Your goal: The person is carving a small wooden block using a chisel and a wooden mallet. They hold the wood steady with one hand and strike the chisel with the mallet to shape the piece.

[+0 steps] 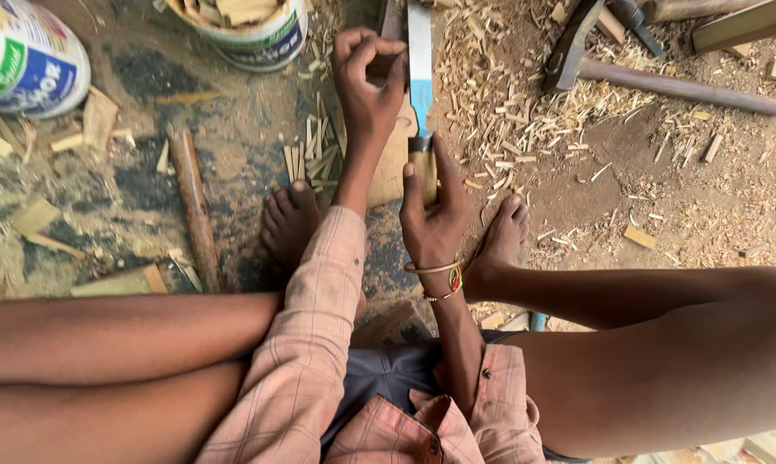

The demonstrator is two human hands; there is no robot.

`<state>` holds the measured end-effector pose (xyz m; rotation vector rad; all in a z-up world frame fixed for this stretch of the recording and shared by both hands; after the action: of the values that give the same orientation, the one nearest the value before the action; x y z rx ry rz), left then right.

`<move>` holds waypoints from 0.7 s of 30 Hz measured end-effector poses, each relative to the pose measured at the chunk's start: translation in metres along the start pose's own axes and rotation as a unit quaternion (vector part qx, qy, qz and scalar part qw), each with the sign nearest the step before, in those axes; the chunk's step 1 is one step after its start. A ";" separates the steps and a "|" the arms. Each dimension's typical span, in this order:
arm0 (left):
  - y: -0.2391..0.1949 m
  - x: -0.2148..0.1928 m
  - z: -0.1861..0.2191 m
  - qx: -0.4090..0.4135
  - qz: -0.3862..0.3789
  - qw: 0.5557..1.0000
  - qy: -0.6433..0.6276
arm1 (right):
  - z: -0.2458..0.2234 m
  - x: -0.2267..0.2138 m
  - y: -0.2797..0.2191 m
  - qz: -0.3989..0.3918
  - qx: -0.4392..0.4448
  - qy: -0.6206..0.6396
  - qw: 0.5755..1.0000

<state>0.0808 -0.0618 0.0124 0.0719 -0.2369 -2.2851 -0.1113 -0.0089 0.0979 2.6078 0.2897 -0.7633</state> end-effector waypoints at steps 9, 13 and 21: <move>-0.003 -0.003 0.017 0.045 0.037 0.989 0.138 | -0.032 -0.065 0.002 0.083 -0.001 0.122 0.989; -0.005 0.003 0.024 0.016 0.041 0.987 0.151 | -0.009 -0.083 0.003 0.116 0.042 0.167 0.978; -0.005 -0.006 0.019 -0.030 0.079 0.996 0.038 | 0.039 -0.068 0.001 0.138 0.170 0.256 0.942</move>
<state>0.0784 -0.0515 0.0302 0.1048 -0.1297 -2.1251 -0.1854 -0.0326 0.1059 3.0541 -0.0779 -0.0240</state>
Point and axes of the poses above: each hand's wrist, its own y-axis towards the middle knuckle, its own x-axis out of the palm, z = x × y, the point moved 10 cm from there along y, towards the middle knuckle, and after that the axes turned 10 degrees about -x, right-handed, at the moved point
